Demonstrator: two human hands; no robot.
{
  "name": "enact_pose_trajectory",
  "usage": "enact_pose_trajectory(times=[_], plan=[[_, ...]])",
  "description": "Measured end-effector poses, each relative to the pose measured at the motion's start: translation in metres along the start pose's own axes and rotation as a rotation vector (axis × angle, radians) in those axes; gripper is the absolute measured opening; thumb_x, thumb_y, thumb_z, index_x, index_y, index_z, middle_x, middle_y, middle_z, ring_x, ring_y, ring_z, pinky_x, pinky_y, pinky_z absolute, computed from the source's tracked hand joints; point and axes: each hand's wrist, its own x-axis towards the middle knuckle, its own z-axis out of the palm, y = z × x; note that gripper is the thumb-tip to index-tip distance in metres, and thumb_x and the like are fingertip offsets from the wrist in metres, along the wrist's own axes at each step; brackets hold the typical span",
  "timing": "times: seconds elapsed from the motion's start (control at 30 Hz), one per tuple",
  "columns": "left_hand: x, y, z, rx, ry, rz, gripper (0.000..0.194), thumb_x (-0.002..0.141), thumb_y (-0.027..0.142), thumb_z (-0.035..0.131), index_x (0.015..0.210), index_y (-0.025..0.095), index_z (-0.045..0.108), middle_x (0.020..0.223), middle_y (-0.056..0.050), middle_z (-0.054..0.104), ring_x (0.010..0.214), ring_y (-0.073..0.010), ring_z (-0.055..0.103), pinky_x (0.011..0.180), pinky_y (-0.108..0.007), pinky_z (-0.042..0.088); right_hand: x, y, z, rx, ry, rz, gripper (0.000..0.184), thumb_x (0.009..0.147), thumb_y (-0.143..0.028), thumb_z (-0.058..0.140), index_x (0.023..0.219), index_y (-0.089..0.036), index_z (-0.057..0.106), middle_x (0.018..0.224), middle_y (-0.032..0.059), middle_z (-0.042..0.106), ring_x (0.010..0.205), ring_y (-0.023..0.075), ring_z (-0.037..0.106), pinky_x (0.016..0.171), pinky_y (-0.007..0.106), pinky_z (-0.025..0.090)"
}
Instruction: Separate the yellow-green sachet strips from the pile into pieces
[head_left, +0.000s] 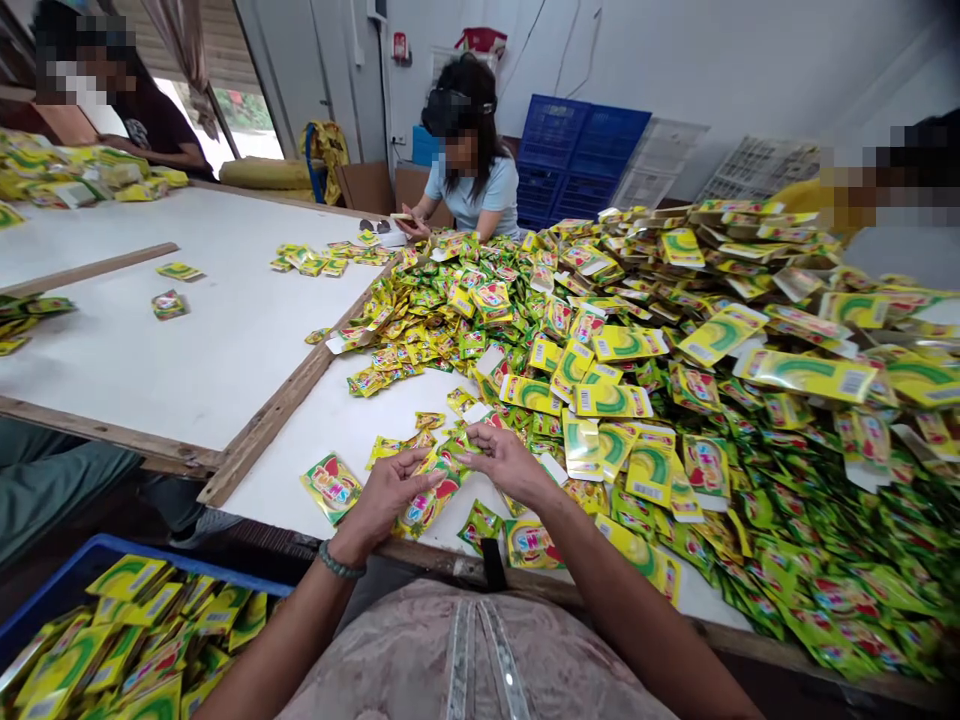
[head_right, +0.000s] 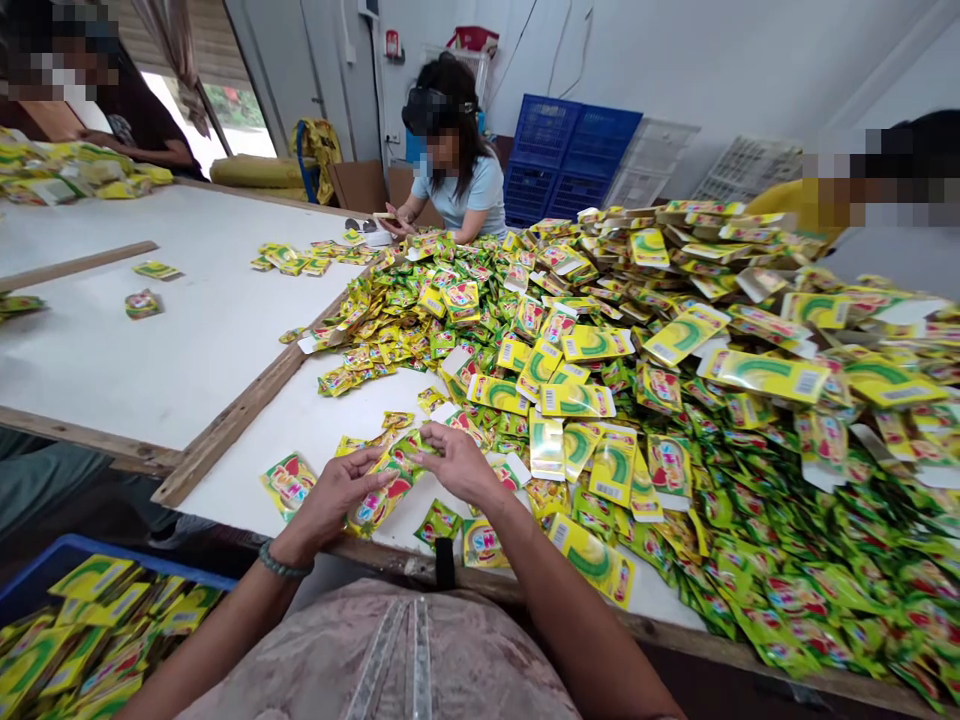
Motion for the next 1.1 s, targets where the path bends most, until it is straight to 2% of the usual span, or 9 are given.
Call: enact_pose_trajectory(times=[0.1, 0.2, 0.3, 0.47, 0.57, 0.7, 0.8, 0.93, 1.1], plan=[[-0.001, -0.003, 0.002, -0.015, -0.022, -0.013, 0.045, 0.066, 0.029, 0.075, 0.108, 0.017, 0.063, 0.094, -0.005, 0.072, 0.083, -0.0208, 0.067, 0.078, -0.033, 0.051, -0.001, -0.004, -0.002, 0.053, -0.094, 0.066, 0.029, 0.069, -0.039, 0.069, 0.084, -0.017, 0.056, 0.073, -0.0015, 0.058, 0.073, 0.015, 0.058, 0.069, 0.028, 0.045], [0.0, -0.005, 0.004, -0.01, -0.011, 0.023, 0.051, 0.067, 0.03, 0.075, 0.113, 0.016, 0.06, 0.1, -0.006, 0.071, 0.089, -0.0221, 0.066, 0.081, -0.034, 0.051, -0.002, -0.001, 0.003, -0.091, 0.023, 0.006, 0.025, 0.07, -0.034, 0.068, 0.087, -0.019, 0.057, 0.075, -0.0009, 0.059, 0.078, 0.0168, 0.059, 0.07, 0.028, 0.044], [0.0, -0.005, 0.004, -0.022, 0.004, -0.001, 0.057, 0.066, 0.029, 0.075, 0.118, 0.017, 0.056, 0.099, -0.007, 0.071, 0.089, -0.0218, 0.066, 0.08, -0.034, 0.051, -0.003, 0.005, 0.011, -0.199, 0.027, -0.051, 0.023, 0.075, -0.032, 0.063, 0.095, -0.021, 0.058, 0.075, -0.001, 0.06, 0.076, 0.0163, 0.059, 0.067, 0.027, 0.045], [-0.001, -0.005, 0.001, -0.034, 0.025, -0.049, 0.049, 0.063, 0.027, 0.078, 0.107, 0.016, 0.061, 0.09, -0.005, 0.072, 0.078, -0.0189, 0.068, 0.074, -0.03, 0.052, -0.007, 0.003, 0.018, -0.275, 0.203, -0.158, 0.024, 0.081, -0.021, 0.054, 0.105, -0.021, 0.054, 0.083, 0.0014, 0.066, 0.079, 0.0158, 0.062, 0.074, 0.029, 0.046], [-0.002, -0.006, 0.0, -0.033, 0.019, -0.063, 0.046, 0.063, 0.027, 0.078, 0.104, 0.015, 0.062, 0.087, -0.004, 0.073, 0.076, -0.0189, 0.068, 0.074, -0.03, 0.053, -0.008, 0.001, 0.018, -0.36, 0.134, -0.134, 0.024, 0.081, -0.017, 0.05, 0.104, -0.022, 0.056, 0.079, 0.0008, 0.068, 0.076, 0.0167, 0.064, 0.076, 0.031, 0.046], [-0.002, -0.007, -0.003, -0.049, 0.092, -0.065, 0.044, 0.06, 0.026, 0.079, 0.1, 0.014, 0.063, 0.084, -0.004, 0.073, 0.075, -0.018, 0.068, 0.076, -0.031, 0.053, -0.012, 0.007, 0.015, -0.208, 0.127, -0.061, 0.038, 0.074, -0.02, 0.06, 0.111, -0.022, 0.051, 0.086, 0.0012, 0.068, 0.08, 0.0164, 0.063, 0.077, 0.031, 0.046], [-0.002, -0.006, -0.006, -0.029, 0.118, -0.055, 0.046, 0.058, 0.027, 0.08, 0.099, 0.014, 0.064, 0.084, -0.004, 0.073, 0.074, -0.0178, 0.068, 0.075, -0.03, 0.052, -0.013, 0.009, 0.013, -0.156, 0.175, -0.043, 0.037, 0.071, -0.021, 0.063, 0.106, -0.02, 0.052, 0.082, 0.001, 0.066, 0.081, 0.0163, 0.062, 0.077, 0.031, 0.045], [-0.003, -0.002, -0.01, 0.006, 0.037, -0.055, 0.046, 0.062, 0.027, 0.078, 0.104, 0.015, 0.063, 0.086, -0.004, 0.073, 0.077, -0.0181, 0.068, 0.075, -0.03, 0.052, -0.011, 0.004, 0.012, -0.144, 0.161, -0.018, 0.033, 0.068, -0.022, 0.065, 0.098, -0.019, 0.052, 0.074, -0.0015, 0.064, 0.066, 0.0135, 0.058, 0.066, 0.027, 0.044], [-0.003, -0.001, -0.01, 0.016, 0.013, -0.045, 0.044, 0.063, 0.026, 0.077, 0.104, 0.015, 0.064, 0.087, -0.004, 0.073, 0.077, -0.0176, 0.067, 0.075, -0.029, 0.052, -0.011, -0.002, 0.017, -0.36, 0.202, -0.12, 0.029, 0.068, -0.014, 0.06, 0.096, -0.02, 0.051, 0.071, -0.0037, 0.064, 0.063, 0.0123, 0.055, 0.066, 0.026, 0.043]])
